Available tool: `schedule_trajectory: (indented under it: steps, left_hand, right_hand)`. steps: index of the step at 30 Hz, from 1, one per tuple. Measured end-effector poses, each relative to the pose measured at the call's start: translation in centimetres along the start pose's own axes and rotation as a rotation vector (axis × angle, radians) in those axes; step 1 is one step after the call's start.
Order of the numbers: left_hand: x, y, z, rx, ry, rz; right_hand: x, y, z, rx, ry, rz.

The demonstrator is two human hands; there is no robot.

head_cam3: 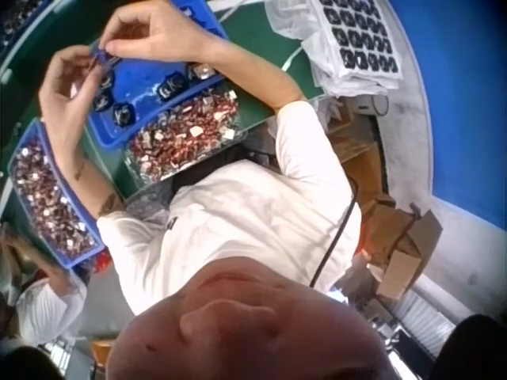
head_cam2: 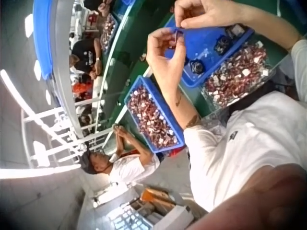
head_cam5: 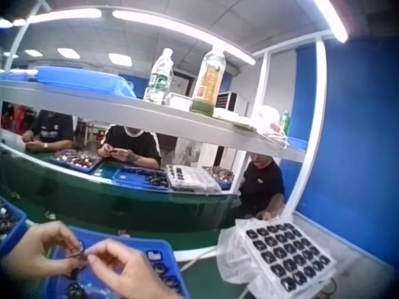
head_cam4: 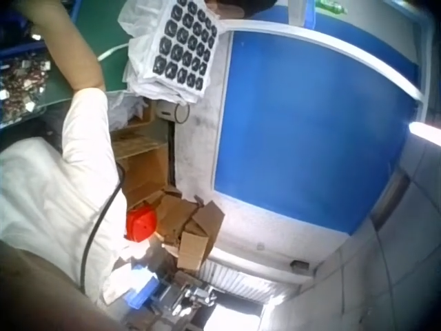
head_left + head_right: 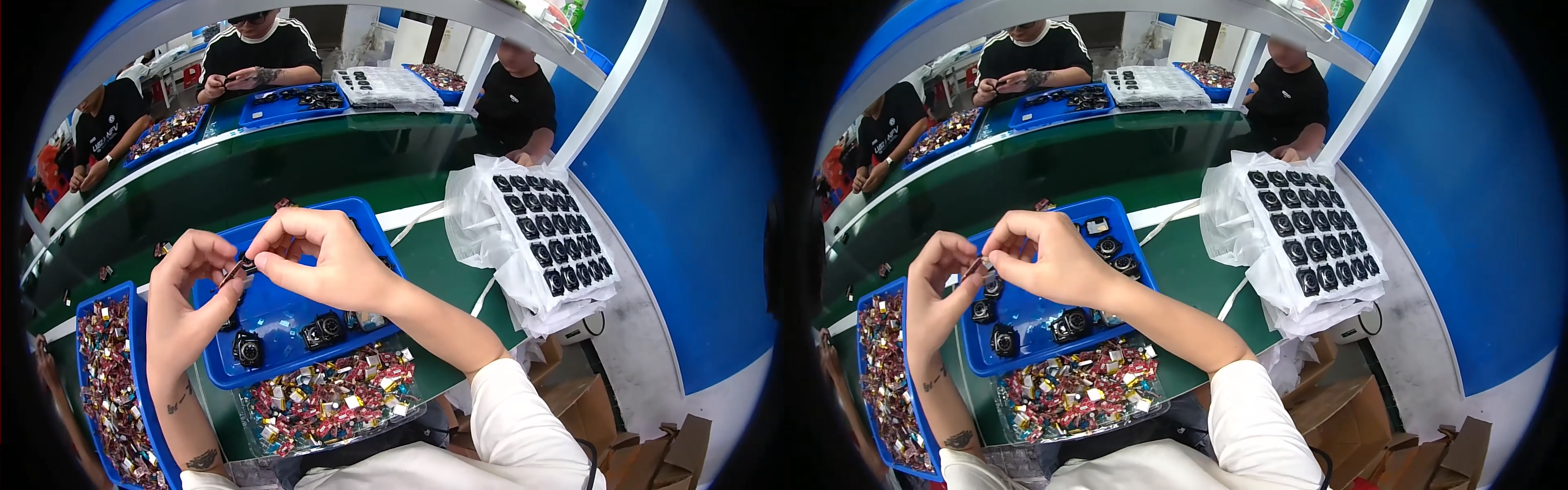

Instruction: Manually assembling small electronic sensor or camera modules at a factory assembly line workstation.

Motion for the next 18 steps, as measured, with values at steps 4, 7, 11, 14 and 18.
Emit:
schedule_trajectory:
  steps: [4, 7, 11, 14, 18]
  left_hand:
    - [-0.5, -0.1, 0.0, -0.03, 0.005, -0.059]
    - [-2.4, 0.4, -0.2, -0.028, 0.152, 0.141]
    - [-2.2, 0.6, -0.7, -0.049, 0.157, 0.143]
    - [-1.9, 1.7, 0.1, -0.017, 0.067, 0.167]
    - [-1.3, 1.3, 0.3, -0.051, 0.09, 0.113]
  right_hand:
    - [-2.3, -0.7, 0.1, 0.028, 0.281, 0.257]
    - [-3.9, -0.8, 0.1, 0.076, 0.549, 0.446]
    - [-3.3, 0.5, -0.5, 0.149, 0.376, 0.429]
    - [0.7, -0.4, -1.3, 0.059, -0.029, 0.039]
    - [1.7, -0.2, -0.8, 0.011, -0.163, -0.126]
Point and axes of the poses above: each hand's wrist, its own z-axis away from the middle knuckle, its own y-axis out of the back of the hand, x = y × z, the point moved 10 cm from there along -z, towards the middle knuckle, and after that the axes turned 2 degrees about -y, right-handed, at the moved point
